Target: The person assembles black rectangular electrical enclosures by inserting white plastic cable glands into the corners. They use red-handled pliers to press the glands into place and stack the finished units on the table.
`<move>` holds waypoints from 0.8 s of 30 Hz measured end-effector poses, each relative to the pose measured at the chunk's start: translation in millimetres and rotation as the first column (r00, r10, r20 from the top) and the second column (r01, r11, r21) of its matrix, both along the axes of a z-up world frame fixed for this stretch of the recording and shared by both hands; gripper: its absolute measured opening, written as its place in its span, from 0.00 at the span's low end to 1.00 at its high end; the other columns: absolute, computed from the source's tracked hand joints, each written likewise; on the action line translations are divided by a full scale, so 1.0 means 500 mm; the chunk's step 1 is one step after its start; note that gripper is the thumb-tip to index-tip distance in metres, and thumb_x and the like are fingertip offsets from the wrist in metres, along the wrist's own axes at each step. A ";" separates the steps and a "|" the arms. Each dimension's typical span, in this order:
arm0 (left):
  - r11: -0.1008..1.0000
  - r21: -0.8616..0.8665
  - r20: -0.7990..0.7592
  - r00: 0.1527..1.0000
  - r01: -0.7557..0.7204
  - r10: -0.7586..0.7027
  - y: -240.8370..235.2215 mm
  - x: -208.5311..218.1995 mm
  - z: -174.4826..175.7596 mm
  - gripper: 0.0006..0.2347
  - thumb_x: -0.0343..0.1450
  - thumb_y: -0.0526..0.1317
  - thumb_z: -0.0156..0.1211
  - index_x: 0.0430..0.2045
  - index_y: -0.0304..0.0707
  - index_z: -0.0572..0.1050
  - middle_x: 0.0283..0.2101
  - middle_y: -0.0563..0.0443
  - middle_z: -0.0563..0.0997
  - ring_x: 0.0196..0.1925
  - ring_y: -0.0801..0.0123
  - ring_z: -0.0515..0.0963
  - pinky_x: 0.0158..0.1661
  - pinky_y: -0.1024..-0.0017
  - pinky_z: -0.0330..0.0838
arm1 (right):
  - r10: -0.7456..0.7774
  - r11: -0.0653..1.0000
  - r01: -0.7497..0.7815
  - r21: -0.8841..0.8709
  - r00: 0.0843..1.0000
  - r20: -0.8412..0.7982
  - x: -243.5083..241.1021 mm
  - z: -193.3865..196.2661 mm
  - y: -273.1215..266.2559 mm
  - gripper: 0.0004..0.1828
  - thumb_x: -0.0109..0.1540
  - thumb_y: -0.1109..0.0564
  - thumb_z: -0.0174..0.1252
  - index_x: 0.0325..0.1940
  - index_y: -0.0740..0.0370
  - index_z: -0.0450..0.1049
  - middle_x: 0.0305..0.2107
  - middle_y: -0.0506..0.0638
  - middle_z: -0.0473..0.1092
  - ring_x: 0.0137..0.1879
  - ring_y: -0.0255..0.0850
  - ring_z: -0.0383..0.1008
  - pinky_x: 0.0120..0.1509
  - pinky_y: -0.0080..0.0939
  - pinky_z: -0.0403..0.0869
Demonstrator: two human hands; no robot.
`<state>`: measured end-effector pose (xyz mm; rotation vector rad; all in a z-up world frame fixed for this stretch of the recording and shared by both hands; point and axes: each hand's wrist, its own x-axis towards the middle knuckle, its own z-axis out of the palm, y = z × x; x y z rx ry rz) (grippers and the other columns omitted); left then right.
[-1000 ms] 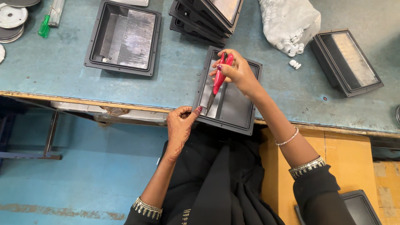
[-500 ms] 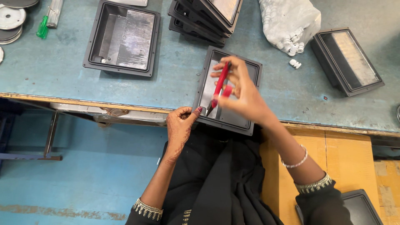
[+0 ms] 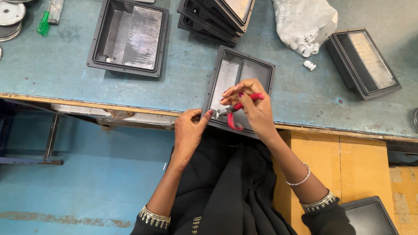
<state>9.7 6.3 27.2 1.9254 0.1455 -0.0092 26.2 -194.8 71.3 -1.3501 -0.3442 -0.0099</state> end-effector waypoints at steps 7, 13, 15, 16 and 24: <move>0.961 0.071 0.479 0.836 0.268 -0.269 -0.006 -0.057 0.131 0.22 0.67 0.38 0.72 0.56 0.37 0.77 0.59 0.45 0.76 0.61 0.56 0.77 0.60 0.64 0.71 | -0.005 0.972 0.015 0.234 0.999 -0.043 0.016 -0.001 0.006 0.03 0.73 0.65 0.44 0.46 0.65 0.63 0.44 0.62 0.72 0.47 0.43 0.76 0.56 0.40 0.76; 0.938 0.045 0.583 0.754 0.344 -0.304 -0.015 -0.042 0.193 0.15 0.65 0.31 0.73 0.45 0.43 0.82 0.53 0.52 0.80 0.54 0.64 0.80 0.53 0.69 0.75 | 0.056 0.971 -0.044 0.233 0.998 -0.042 0.023 0.049 0.012 0.04 0.71 0.67 0.42 0.44 0.65 0.63 0.42 0.61 0.71 0.45 0.43 0.77 0.52 0.41 0.77; 0.943 0.098 0.656 0.693 0.317 -0.301 -0.015 -0.037 0.197 0.13 0.65 0.30 0.72 0.42 0.41 0.83 0.50 0.53 0.81 0.56 0.62 0.79 0.55 0.69 0.76 | 0.075 0.979 -0.058 0.195 0.994 -0.081 0.032 0.062 0.015 0.04 0.69 0.68 0.42 0.44 0.65 0.63 0.43 0.61 0.72 0.45 0.42 0.77 0.49 0.41 0.76; 0.940 0.082 0.632 0.712 0.331 -0.306 -0.015 -0.034 0.197 0.13 0.64 0.29 0.72 0.41 0.41 0.83 0.48 0.53 0.82 0.54 0.64 0.80 0.53 0.70 0.76 | 0.084 0.982 -0.065 0.177 0.991 -0.101 0.037 0.067 0.015 0.05 0.68 0.69 0.41 0.44 0.65 0.62 0.43 0.62 0.72 0.45 0.42 0.76 0.48 0.41 0.76; 0.937 0.019 0.568 0.767 0.348 -0.297 -0.010 -0.029 0.176 0.11 0.63 0.29 0.71 0.38 0.39 0.84 0.39 0.51 0.84 0.46 0.66 0.82 0.49 0.70 0.77 | 0.198 0.970 -0.177 0.168 0.973 -0.118 0.054 0.070 0.021 0.06 0.67 0.70 0.41 0.44 0.67 0.64 0.43 0.61 0.72 0.47 0.43 0.77 0.56 0.45 0.78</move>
